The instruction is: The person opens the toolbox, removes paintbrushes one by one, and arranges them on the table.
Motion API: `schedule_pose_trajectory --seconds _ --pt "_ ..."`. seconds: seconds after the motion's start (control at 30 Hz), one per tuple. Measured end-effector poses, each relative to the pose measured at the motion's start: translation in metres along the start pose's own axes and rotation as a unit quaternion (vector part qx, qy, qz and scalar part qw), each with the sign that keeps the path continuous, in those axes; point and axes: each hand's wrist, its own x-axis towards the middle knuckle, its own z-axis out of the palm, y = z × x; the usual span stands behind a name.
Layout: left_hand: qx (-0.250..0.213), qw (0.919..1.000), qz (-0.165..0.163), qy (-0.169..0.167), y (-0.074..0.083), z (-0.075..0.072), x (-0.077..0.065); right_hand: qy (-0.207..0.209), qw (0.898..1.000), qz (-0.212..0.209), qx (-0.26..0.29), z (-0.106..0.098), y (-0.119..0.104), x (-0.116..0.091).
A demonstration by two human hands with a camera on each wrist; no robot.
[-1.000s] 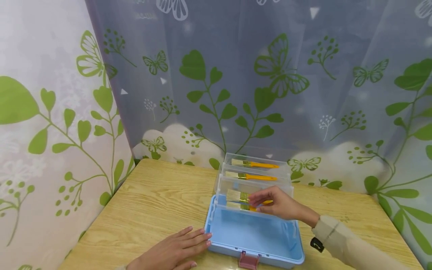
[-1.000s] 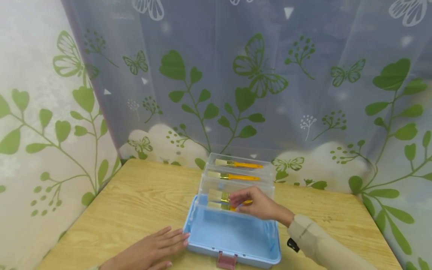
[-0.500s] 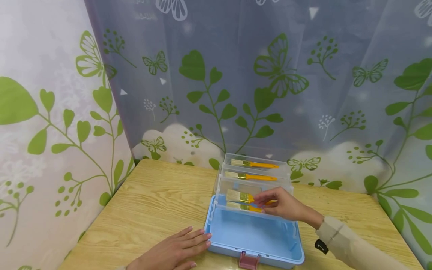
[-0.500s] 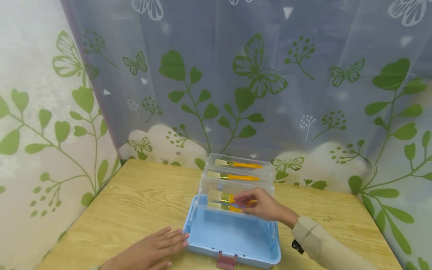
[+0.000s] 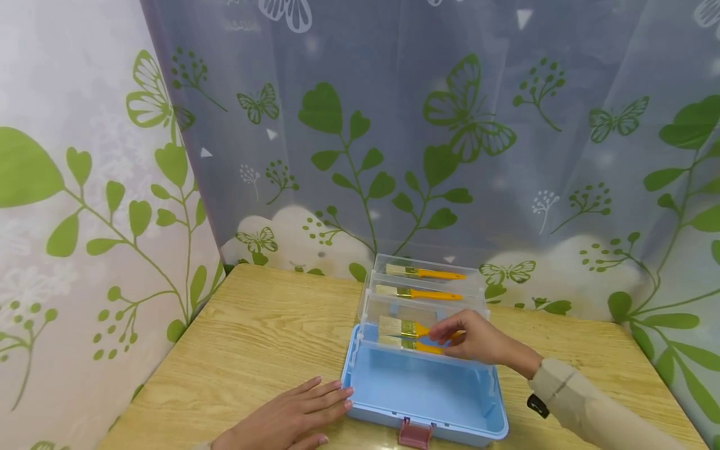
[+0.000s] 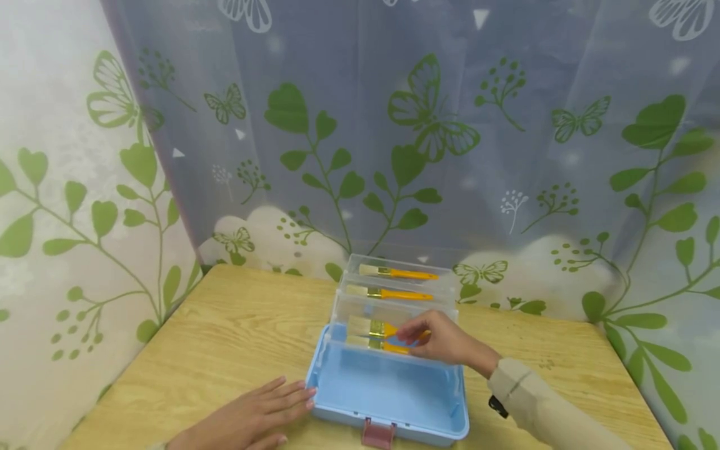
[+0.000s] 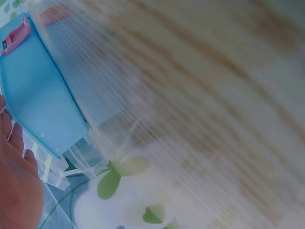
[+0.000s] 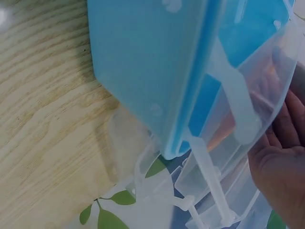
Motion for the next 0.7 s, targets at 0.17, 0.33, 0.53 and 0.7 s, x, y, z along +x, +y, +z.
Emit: schedule_pose_trajectory --seconds 0.17,0.33,0.53,0.7 --pt "0.004 1.0 -0.002 0.0 0.0004 -0.0008 0.0002 0.004 1.0 0.012 -0.012 0.0 -0.0016 0.0007" --pt "0.004 1.0 -0.004 -0.001 0.0002 -0.001 0.0003 -0.004 0.999 0.0 -0.048 -0.0004 -0.0006 0.002" --pt "0.002 1.0 -0.005 -0.002 0.0 0.0004 0.0003 -0.013 0.998 -0.013 -0.066 -0.0003 0.002 0.002" --pt "0.003 1.0 -0.004 -0.001 0.0001 0.0002 0.0005 -0.022 0.997 -0.02 -0.077 0.0001 -0.0004 0.0014"
